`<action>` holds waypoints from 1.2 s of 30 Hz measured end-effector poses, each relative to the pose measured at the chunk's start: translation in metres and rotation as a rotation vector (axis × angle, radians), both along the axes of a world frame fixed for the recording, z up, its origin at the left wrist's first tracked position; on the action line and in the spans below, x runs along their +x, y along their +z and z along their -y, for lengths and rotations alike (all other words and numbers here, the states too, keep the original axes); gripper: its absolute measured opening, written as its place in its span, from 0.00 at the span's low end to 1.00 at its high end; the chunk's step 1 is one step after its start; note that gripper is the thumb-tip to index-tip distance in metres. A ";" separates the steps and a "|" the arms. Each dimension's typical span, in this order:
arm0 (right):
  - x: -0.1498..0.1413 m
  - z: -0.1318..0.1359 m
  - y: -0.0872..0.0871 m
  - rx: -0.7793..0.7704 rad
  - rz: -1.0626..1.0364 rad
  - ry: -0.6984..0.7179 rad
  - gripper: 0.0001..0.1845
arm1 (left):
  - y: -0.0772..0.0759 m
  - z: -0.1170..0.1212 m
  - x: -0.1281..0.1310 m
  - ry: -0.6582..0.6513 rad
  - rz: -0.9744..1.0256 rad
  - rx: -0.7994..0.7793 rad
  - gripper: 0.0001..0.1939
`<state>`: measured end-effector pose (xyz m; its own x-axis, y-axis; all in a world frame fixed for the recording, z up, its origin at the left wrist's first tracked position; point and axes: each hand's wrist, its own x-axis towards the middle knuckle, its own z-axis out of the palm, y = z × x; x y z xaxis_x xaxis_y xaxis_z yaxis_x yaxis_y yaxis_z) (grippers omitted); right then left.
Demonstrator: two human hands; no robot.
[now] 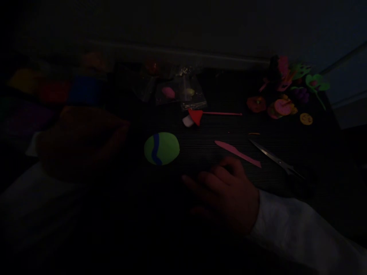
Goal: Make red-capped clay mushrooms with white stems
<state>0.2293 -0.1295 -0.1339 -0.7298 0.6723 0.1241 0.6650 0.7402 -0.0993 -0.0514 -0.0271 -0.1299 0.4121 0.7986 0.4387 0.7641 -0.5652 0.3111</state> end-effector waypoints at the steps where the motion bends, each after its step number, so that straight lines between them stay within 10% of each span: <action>1: 0.000 0.000 0.000 -0.008 0.007 -0.001 0.25 | 0.000 0.000 0.000 -0.006 -0.010 0.013 0.12; 36: 0.000 -0.004 -0.001 -0.057 0.031 -0.009 0.29 | -0.002 0.000 -0.001 -0.007 -0.060 0.155 0.06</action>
